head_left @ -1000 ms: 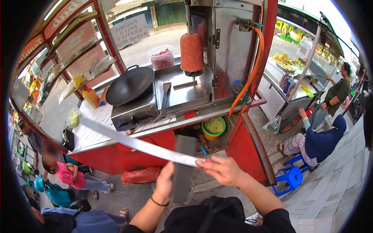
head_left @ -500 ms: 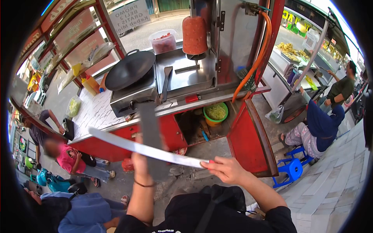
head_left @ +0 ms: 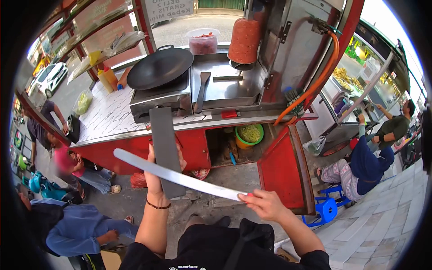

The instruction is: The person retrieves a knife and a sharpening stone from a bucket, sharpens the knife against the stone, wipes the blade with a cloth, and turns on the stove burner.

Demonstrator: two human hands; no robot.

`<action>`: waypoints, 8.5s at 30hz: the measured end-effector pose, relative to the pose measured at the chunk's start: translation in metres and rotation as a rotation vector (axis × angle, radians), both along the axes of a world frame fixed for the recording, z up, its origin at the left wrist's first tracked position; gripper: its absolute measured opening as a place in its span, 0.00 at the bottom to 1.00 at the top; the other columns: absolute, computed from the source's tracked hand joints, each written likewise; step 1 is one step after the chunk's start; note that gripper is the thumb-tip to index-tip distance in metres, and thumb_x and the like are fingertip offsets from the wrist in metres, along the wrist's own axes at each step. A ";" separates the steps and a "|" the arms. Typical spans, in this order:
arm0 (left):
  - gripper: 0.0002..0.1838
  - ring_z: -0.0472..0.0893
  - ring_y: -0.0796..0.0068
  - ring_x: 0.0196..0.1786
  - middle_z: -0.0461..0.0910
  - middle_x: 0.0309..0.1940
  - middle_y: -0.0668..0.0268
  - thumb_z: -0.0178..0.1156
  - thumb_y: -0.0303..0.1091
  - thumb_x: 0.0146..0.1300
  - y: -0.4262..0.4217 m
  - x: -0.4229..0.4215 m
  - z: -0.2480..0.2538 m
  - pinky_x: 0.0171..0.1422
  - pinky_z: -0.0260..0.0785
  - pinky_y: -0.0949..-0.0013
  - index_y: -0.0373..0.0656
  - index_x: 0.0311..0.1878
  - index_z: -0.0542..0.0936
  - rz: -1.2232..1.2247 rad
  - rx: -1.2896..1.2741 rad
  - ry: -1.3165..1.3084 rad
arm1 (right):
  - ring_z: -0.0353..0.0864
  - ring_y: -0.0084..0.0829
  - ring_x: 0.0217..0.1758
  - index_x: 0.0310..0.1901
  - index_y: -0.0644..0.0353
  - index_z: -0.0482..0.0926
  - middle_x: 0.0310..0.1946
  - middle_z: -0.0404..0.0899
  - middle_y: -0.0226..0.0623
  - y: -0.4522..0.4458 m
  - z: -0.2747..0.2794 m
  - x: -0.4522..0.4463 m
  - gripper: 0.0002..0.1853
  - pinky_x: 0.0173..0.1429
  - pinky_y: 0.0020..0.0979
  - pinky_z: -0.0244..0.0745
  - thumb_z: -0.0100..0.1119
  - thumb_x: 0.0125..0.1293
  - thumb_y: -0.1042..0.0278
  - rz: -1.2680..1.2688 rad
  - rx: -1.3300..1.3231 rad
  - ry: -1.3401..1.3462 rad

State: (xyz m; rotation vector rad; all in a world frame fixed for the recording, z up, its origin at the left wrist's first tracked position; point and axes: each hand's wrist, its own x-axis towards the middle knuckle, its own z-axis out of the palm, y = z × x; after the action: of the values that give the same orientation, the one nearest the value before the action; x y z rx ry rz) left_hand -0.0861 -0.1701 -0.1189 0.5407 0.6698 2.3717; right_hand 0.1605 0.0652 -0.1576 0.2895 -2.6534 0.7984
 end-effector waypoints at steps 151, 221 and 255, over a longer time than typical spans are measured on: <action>0.24 0.73 0.72 0.36 0.75 0.48 0.55 0.49 0.47 0.77 0.066 -0.059 0.025 0.33 0.70 0.74 0.33 0.58 0.71 -0.014 -0.099 0.102 | 0.76 0.34 0.27 0.67 0.31 0.78 0.28 0.70 0.30 0.020 0.012 0.011 0.24 0.28 0.37 0.70 0.60 0.71 0.60 -0.223 -0.078 -0.095; 0.26 0.80 0.65 0.39 0.79 0.48 0.57 0.47 0.55 0.77 0.125 0.035 -0.008 0.39 0.73 0.63 0.39 0.54 0.76 -0.054 -0.409 -0.117 | 0.75 0.37 0.27 0.67 0.41 0.78 0.28 0.71 0.35 0.079 0.034 0.012 0.24 0.31 0.36 0.71 0.62 0.69 0.65 -0.219 -0.100 -0.036; 0.24 0.75 0.69 0.31 0.78 0.38 0.58 0.46 0.51 0.78 0.128 0.005 0.021 0.33 0.76 0.68 0.36 0.53 0.76 -0.035 -0.111 -0.204 | 0.74 0.38 0.26 0.66 0.42 0.79 0.27 0.71 0.35 0.080 0.024 0.056 0.23 0.29 0.37 0.69 0.62 0.69 0.64 -0.208 0.020 -0.158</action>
State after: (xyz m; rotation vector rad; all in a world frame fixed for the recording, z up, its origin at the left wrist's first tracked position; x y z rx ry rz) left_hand -0.0811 -0.0416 -0.0977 0.2558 0.6878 2.3021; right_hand 0.2168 0.1456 -0.1332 -0.0480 -2.7801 0.7562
